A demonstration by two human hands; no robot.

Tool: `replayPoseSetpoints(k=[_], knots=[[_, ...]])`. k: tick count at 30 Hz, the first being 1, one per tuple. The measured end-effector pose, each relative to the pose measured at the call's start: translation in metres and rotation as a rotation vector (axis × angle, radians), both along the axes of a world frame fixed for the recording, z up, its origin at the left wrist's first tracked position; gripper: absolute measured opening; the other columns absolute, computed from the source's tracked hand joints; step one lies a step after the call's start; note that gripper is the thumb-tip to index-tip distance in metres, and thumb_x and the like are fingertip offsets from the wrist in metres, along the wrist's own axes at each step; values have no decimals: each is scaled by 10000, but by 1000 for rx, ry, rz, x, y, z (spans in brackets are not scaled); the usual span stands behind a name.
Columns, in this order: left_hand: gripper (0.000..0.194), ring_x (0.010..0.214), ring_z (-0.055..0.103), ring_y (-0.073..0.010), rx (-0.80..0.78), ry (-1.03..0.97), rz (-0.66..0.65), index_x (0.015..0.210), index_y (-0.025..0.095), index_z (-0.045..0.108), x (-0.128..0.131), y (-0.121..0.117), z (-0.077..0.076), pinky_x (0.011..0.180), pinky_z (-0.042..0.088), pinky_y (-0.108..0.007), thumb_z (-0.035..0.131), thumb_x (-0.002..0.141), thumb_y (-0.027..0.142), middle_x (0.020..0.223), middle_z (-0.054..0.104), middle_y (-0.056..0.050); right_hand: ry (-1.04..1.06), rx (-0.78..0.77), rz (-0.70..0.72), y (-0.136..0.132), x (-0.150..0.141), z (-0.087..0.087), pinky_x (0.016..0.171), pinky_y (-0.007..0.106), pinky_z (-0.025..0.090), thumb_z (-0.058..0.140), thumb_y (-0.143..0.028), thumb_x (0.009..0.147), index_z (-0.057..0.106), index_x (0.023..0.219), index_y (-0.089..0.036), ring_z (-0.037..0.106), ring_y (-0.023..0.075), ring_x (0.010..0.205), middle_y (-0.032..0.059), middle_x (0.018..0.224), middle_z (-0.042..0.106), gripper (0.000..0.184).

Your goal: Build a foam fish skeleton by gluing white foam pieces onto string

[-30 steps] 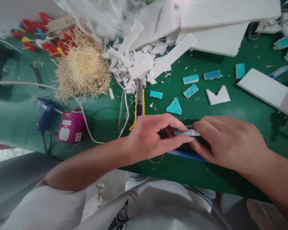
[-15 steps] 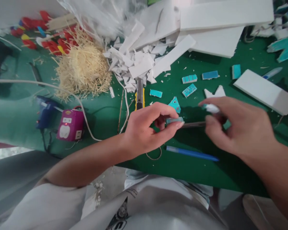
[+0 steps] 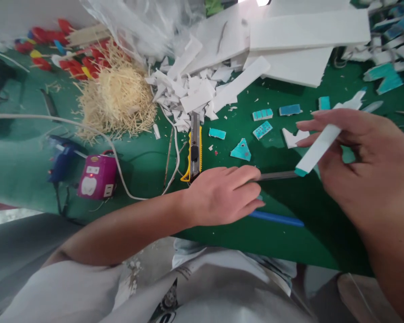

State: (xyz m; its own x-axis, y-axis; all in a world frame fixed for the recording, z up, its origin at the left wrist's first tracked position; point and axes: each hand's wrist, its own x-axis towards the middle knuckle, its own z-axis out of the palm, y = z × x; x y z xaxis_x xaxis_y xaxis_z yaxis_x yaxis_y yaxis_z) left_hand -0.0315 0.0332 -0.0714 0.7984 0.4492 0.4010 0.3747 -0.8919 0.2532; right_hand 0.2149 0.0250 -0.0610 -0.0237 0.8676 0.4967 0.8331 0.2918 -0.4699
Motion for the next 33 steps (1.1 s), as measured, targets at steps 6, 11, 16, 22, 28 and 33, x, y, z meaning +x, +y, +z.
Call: replayPoseSetpoints(k=[6, 11, 16, 22, 28, 33], knots=[[262, 789, 690, -155, -10, 145, 139, 1080, 182, 750, 1, 9, -13, 652, 526, -284, 501, 1098, 261, 983, 732, -32, -236, -111, -183, 6, -1, 2, 540, 292, 483, 724, -474, 876, 688, 985, -248, 761, 201, 722, 23, 883, 776, 253], [292, 783, 648, -149, -47, 101, 64, 1023, 204, 775, -2, 10, -13, 666, 498, -276, 488, 1081, 202, 954, 719, -26, -429, -125, -334, 8, 2, -4, 499, 304, 256, 812, -554, 755, 671, 967, -264, 701, 271, 705, 37, 713, 679, 387], [237, 756, 620, -160, -60, 139, -40, 1023, 177, 775, -4, 7, -4, 665, 464, -310, 539, 1019, 162, 940, 714, -40, -435, -150, -203, 10, 5, -9, 545, 350, 307, 841, -479, 720, 696, 994, -231, 677, 297, 735, 116, 823, 749, 397], [259, 724, 610, -167, -39, 125, -89, 992, 167, 772, -5, 9, -2, 621, 441, -334, 514, 1017, 176, 897, 714, -37, -444, -120, -85, 12, 10, -16, 606, 386, 432, 719, -418, 850, 705, 1104, -207, 710, 321, 782, 145, 907, 774, 331], [214, 795, 684, -172, -54, -41, 144, 975, 152, 732, -8, 13, -2, 718, 543, -299, 558, 1056, 248, 905, 727, -53, -401, 40, 314, 6, 8, -4, 694, 400, 510, 692, -216, 896, 649, 1165, -214, 744, 295, 846, 113, 966, 792, 273], [300, 993, 729, -218, -118, 9, 263, 1245, 131, 653, -9, 16, 0, 842, 599, -329, 619, 1035, 342, 1097, 742, -97, -307, 4, 547, 5, 2, -4, 780, 372, 534, 645, -161, 929, 589, 1204, -246, 753, 239, 907, 55, 989, 799, 294]])
